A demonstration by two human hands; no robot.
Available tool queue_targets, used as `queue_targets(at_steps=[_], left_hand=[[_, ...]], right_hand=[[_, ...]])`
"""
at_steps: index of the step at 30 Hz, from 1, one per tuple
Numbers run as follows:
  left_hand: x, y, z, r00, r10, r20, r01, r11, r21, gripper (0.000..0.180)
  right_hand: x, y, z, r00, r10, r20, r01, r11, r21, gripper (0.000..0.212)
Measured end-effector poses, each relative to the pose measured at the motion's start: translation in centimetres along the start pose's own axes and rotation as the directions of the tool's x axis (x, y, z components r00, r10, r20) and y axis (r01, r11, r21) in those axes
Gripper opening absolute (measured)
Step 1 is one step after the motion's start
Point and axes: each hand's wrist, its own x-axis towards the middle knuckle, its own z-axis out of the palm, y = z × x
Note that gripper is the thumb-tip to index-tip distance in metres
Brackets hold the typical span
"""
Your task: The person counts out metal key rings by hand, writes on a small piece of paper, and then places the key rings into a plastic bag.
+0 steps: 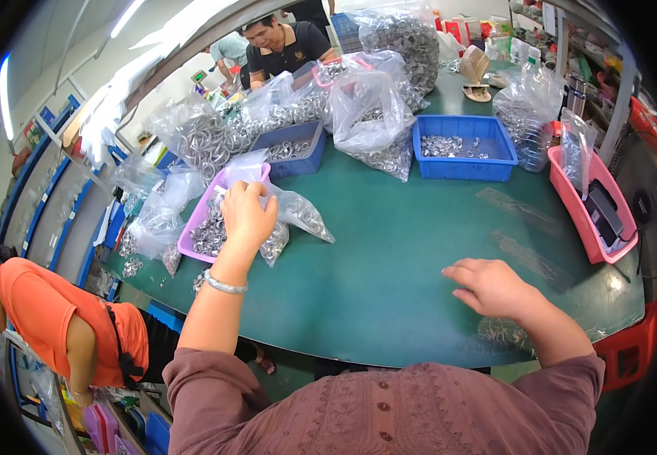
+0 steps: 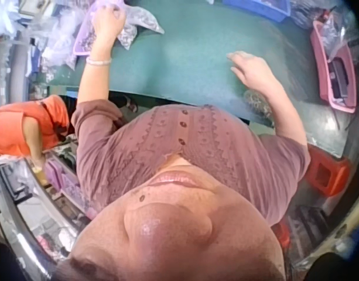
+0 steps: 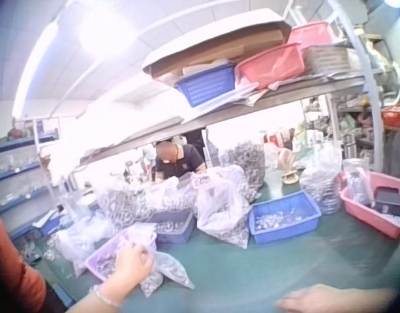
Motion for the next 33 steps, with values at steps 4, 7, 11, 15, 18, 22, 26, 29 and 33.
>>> queue_targets(at_steps=[4,7,11,15,18,22,26,29,33], left_hand=[[-0.7,0.8,-0.5,0.985,0.105,-0.139,-0.107,0.994,-0.005,0.023],[-1.3,2.2,-0.9,0.970,0.165,-0.180,-0.179,0.982,-0.063,0.025],[-2.7,4.6,-0.5,0.951,0.254,-0.175,-0.287,0.936,-0.202,0.025],[-5.1,7.3,1.1,0.948,0.279,-0.151,-0.316,0.883,-0.347,0.024],[-7.1,9.6,2.4,0.931,0.345,-0.119,-0.358,0.800,-0.482,0.025],[-9.4,12.5,3.7,0.914,0.404,-0.031,-0.326,0.688,-0.648,0.026],[-10.0,14.0,4.4,0.861,0.509,-0.008,-0.334,0.553,-0.763,0.035],[-10.2,14.1,5.1,0.815,0.578,-0.033,-0.370,0.477,-0.797,0.042],[-10.8,13.9,6.0,0.807,0.589,-0.031,-0.335,0.415,-0.846,0.040]], right_hand=[[0.0,-1.0,0.7,0.996,-0.065,0.055,0.066,0.997,-0.031,0.031],[-0.6,-1.0,1.1,0.996,-0.062,0.068,0.066,0.996,-0.052,0.031],[-1.3,-0.6,1.7,0.998,-0.003,0.065,0.009,0.996,-0.092,0.030],[-1.0,-0.9,2.7,0.998,0.025,0.055,-0.020,0.996,-0.090,0.030],[-0.3,-1.3,3.3,0.999,0.018,0.045,-0.014,0.997,-0.070,0.030],[0.9,-1.9,4.0,1.000,-0.008,0.004,0.008,0.999,-0.049,0.031],[2.0,-2.5,4.4,1.000,0.000,0.003,0.000,0.999,-0.039,0.033],[2.4,-2.3,5.1,0.998,-0.001,-0.068,0.002,1.000,0.010,0.035],[3.2,-2.4,5.0,0.995,0.095,0.022,-0.096,0.995,0.025,0.034]])
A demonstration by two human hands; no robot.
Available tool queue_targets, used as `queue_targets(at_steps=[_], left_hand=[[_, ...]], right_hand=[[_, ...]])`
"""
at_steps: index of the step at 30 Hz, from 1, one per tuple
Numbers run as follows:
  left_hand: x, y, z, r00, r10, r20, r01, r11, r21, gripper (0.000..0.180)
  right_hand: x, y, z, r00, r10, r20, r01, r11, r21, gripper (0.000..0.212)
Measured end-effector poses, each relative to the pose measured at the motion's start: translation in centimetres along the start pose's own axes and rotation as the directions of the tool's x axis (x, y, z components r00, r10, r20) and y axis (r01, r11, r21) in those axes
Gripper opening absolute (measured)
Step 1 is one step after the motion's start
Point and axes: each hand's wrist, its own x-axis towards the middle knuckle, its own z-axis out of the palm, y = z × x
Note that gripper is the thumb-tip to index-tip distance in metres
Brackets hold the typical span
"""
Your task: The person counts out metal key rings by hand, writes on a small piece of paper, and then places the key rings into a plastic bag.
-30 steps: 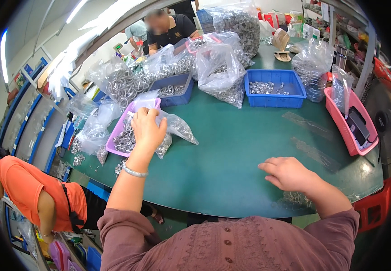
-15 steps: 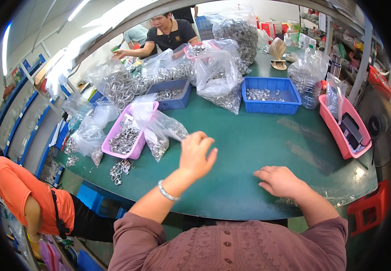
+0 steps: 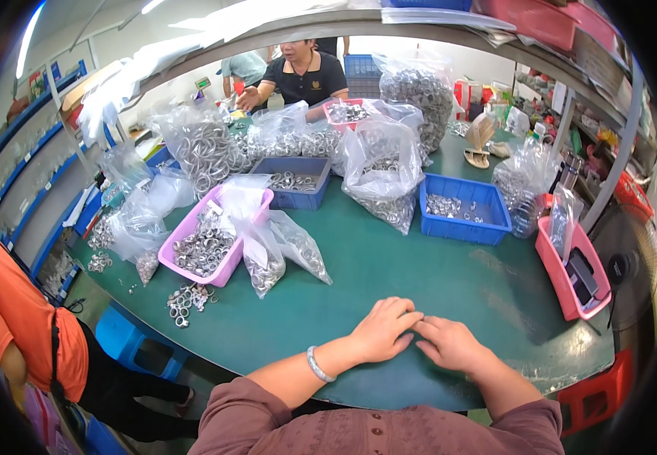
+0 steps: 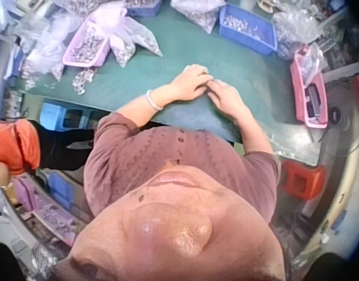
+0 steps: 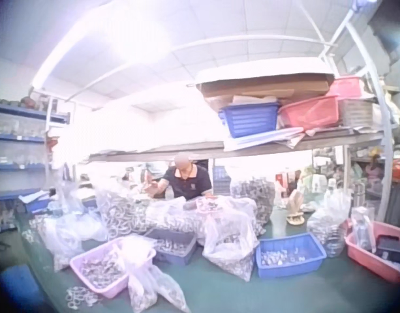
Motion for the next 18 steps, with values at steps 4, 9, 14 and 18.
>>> queue_targets(at_steps=[4,9,14,18], left_hand=[[-0.8,-0.7,0.2,0.998,-0.061,0.024,0.062,0.997,-0.048,0.026],[-1.3,-0.9,0.3,0.996,-0.071,0.051,0.075,0.994,-0.082,0.018],[-1.6,-1.0,0.7,0.993,-0.083,0.084,0.090,0.993,-0.080,0.016],[-1.4,-0.8,0.7,0.992,-0.083,0.098,0.092,0.992,-0.090,0.015]], right_hand=[[0.5,0.7,2.0,0.989,-0.115,-0.098,0.120,0.991,0.052,0.035],[0.6,0.9,1.9,0.995,-0.085,-0.047,0.088,0.993,0.083,0.034],[0.7,1.6,2.1,0.991,-0.135,-0.023,0.137,0.980,0.142,0.032],[0.6,1.9,2.1,0.988,-0.149,-0.040,0.153,0.977,0.149,0.032]])
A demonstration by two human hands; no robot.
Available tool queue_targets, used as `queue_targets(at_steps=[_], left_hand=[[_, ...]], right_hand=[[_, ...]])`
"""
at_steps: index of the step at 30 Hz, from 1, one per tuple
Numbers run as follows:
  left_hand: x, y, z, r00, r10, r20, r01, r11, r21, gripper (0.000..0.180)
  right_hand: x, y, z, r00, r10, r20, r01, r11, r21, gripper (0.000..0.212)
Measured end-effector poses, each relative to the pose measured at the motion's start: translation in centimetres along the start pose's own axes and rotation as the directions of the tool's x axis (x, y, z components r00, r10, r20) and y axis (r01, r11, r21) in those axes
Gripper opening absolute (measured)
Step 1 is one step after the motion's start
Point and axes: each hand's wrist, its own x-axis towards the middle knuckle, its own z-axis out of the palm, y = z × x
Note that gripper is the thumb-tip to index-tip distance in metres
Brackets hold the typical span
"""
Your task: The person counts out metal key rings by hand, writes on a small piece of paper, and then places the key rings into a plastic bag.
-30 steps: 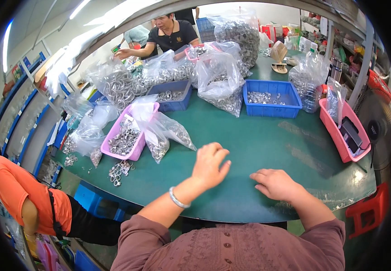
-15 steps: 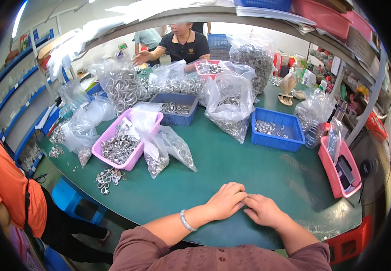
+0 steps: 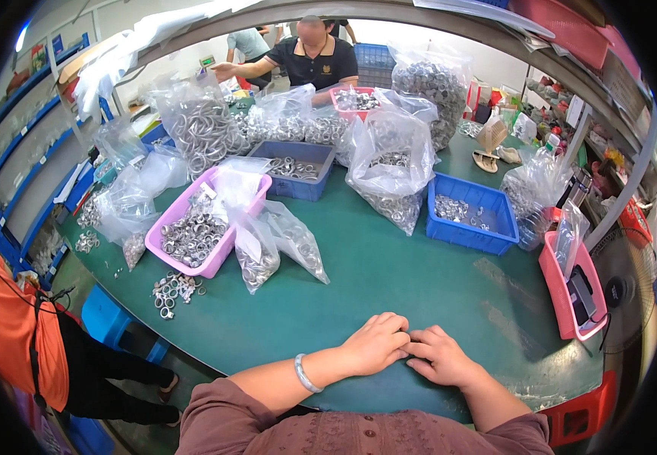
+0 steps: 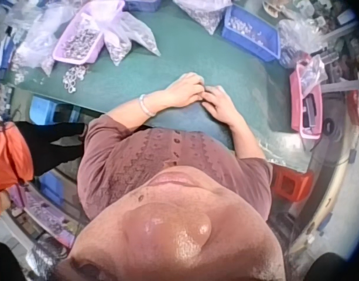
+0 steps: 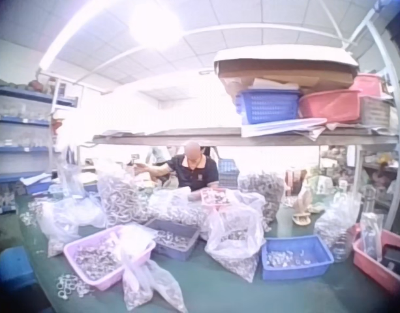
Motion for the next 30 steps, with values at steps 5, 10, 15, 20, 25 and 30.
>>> queue_targets(at_steps=[5,10,15,20,25,30], left_hand=[[-0.01,0.00,0.01,1.000,0.006,-0.009,-0.006,1.000,-0.001,0.014],[-0.02,-0.02,0.04,1.000,-0.003,-0.002,0.003,1.000,-0.003,0.014],[-0.07,-0.03,0.02,1.000,0.002,-0.012,-0.002,1.000,-0.007,0.015],[-0.12,-0.12,0.13,1.000,0.004,-0.015,-0.004,1.000,-0.012,0.015],[0.01,-0.16,0.07,1.000,0.008,-0.017,-0.008,1.000,-0.009,0.015],[-0.09,-0.09,0.13,1.000,0.003,-0.018,-0.004,1.000,-0.015,0.015]], right_hand=[[0.10,0.15,0.05,1.000,-0.029,-0.008,0.029,0.999,0.017,0.032],[0.03,0.22,0.03,1.000,-0.021,0.004,0.021,1.000,0.018,0.034],[0.11,0.16,-0.01,1.000,-0.023,0.002,0.023,0.999,0.023,0.033],[0.08,0.07,0.02,1.000,0.000,0.009,0.000,1.000,0.028,0.032],[0.13,0.27,0.04,1.000,-0.015,-0.007,0.015,1.000,0.019,0.032],[0.09,0.13,0.05,1.000,-0.015,-0.005,0.015,1.000,0.023,0.032]])
